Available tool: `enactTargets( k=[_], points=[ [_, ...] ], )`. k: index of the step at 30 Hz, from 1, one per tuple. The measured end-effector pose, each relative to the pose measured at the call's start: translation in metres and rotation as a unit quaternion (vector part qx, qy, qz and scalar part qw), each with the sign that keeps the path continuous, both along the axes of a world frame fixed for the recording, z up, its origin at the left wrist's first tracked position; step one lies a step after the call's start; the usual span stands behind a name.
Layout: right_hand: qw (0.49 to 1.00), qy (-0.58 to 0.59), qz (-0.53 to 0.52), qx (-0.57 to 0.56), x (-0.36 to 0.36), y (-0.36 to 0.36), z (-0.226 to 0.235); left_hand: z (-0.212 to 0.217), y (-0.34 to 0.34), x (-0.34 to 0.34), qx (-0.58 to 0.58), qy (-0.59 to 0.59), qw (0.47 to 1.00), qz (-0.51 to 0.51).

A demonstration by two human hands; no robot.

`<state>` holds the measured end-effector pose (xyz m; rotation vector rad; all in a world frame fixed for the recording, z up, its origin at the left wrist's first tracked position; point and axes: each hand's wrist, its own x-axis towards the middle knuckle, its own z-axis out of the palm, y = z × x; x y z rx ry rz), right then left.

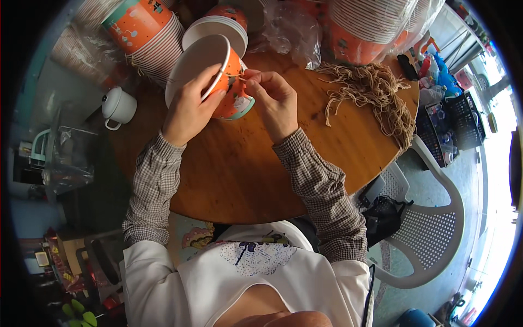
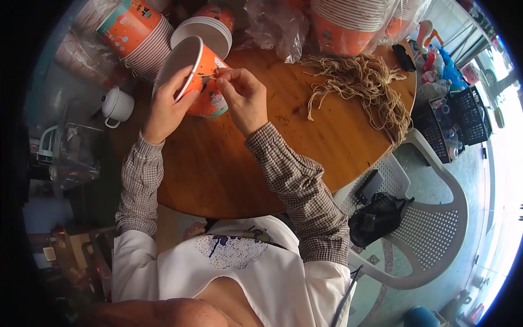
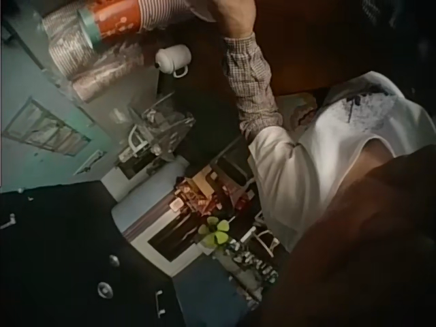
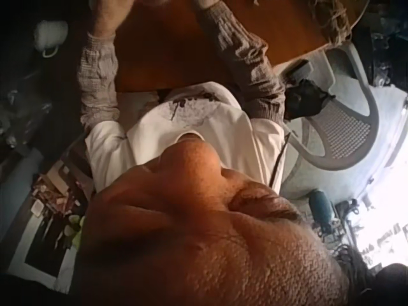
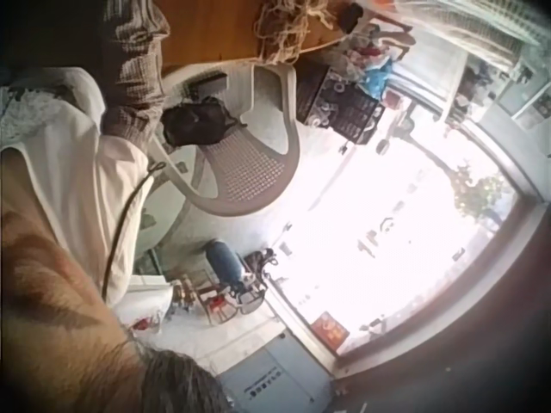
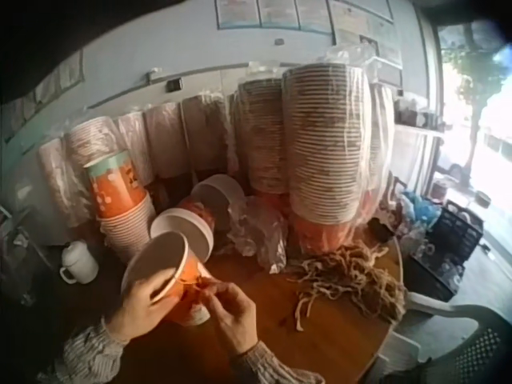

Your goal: Attaching string handles to paper buckets by threading string through pre-cut holes and tying knots.

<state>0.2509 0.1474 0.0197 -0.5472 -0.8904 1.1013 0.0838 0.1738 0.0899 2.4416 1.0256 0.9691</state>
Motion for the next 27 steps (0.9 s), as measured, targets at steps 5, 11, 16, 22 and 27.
enactTargets(
  k=[5,11,16,22,27],
  points=[
    [1.000,-0.008,-0.003,0.005,-0.009,-0.017,0.014,-0.009,-0.021,-0.023,-0.103,-0.107,0.989,-0.001],
    [0.991,-0.102,-0.067,0.049,-0.020,-0.025,0.016,-0.012,-0.041,-0.026,-0.126,-0.122,0.984,0.011],
    [0.981,-0.159,-0.101,0.052,-0.024,-0.031,0.023,-0.017,-0.046,-0.024,-0.145,-0.148,0.978,0.000],
    [0.978,-0.174,-0.106,0.033,-0.024,-0.033,0.024,-0.020,-0.047,-0.026,-0.122,-0.119,0.985,0.005],
    [0.974,-0.193,-0.116,0.033,-0.023,-0.033,0.028,-0.015,-0.050,-0.021,-0.101,-0.109,0.989,0.008]
  ],
)
